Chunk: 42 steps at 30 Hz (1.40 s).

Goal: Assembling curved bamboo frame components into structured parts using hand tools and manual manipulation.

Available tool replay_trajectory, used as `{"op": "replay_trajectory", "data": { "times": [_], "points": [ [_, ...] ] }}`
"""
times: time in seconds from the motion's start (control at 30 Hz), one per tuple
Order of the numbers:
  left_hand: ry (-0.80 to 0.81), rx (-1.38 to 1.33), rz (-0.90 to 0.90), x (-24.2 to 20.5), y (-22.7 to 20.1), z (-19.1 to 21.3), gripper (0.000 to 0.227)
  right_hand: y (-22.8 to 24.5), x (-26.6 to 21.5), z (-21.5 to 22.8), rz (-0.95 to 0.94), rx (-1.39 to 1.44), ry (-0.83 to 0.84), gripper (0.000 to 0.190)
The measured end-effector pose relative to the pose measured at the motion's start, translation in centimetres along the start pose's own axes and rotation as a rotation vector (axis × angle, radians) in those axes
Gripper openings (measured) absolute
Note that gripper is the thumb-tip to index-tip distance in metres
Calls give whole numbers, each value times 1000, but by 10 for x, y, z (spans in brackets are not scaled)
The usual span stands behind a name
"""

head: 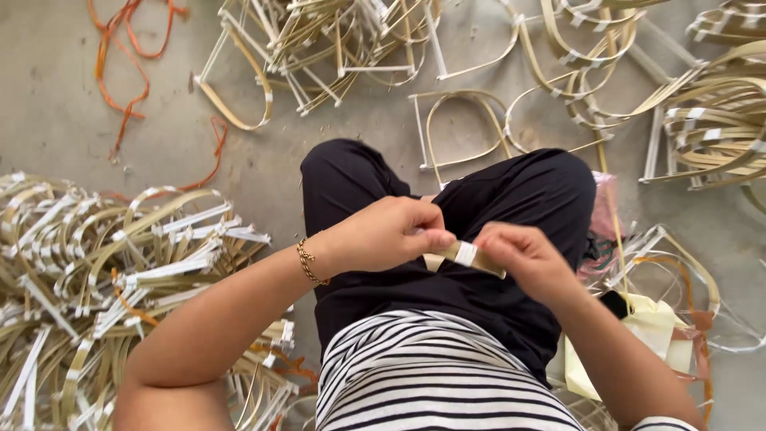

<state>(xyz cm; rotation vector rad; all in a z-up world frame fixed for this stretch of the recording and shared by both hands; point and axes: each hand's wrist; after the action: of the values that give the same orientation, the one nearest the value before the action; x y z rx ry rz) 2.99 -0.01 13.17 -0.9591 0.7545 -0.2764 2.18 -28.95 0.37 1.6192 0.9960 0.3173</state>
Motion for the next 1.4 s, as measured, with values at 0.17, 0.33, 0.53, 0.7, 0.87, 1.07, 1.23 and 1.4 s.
{"op": "replay_trajectory", "data": {
  "times": [0.17, 0.33, 0.53, 0.7, 0.87, 1.07, 1.23, 1.4],
  "points": [
    [-141, -287, -116, 28, 22, 8, 23, 101, 4, -29, 309, -423, -325, 33],
    [-334, -993, -106, 38, 30, -8, 21, 96, 24, -51, 772, -876, -785, 24],
    [-185, -1261, -344, 39, 22, -21, 20, 58, 29, -25, 306, -452, -437, 47],
    [-856, 288, -522, 20, -8, -2, 38, 88, 19, -1, 115, -160, -138, 36],
    [-631, 307, -641, 26, 10, 7, 44, 98, 16, 4, 69, -353, -1, 37],
    [-383, -274, -510, 21, 51, 13, 29, 65, 13, 22, 126, -182, 10, 38],
    [-397, -107, -540, 17, 14, 21, 30, 55, 20, 31, 38, -4, 28, 32],
    [-635, 886, -547, 59, 6, 18, 34, 89, 48, 8, 139, -297, -308, 35]
  ]
}}
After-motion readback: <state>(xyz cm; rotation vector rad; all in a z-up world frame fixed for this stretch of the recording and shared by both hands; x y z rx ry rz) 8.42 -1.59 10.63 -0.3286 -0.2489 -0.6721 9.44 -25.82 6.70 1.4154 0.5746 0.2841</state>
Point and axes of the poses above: each hand's wrist, its own x-axis towards the middle knuckle, its own z-axis out of the back of the hand, y = z × x, and after that the axes turned 1 degree about y, right-handed
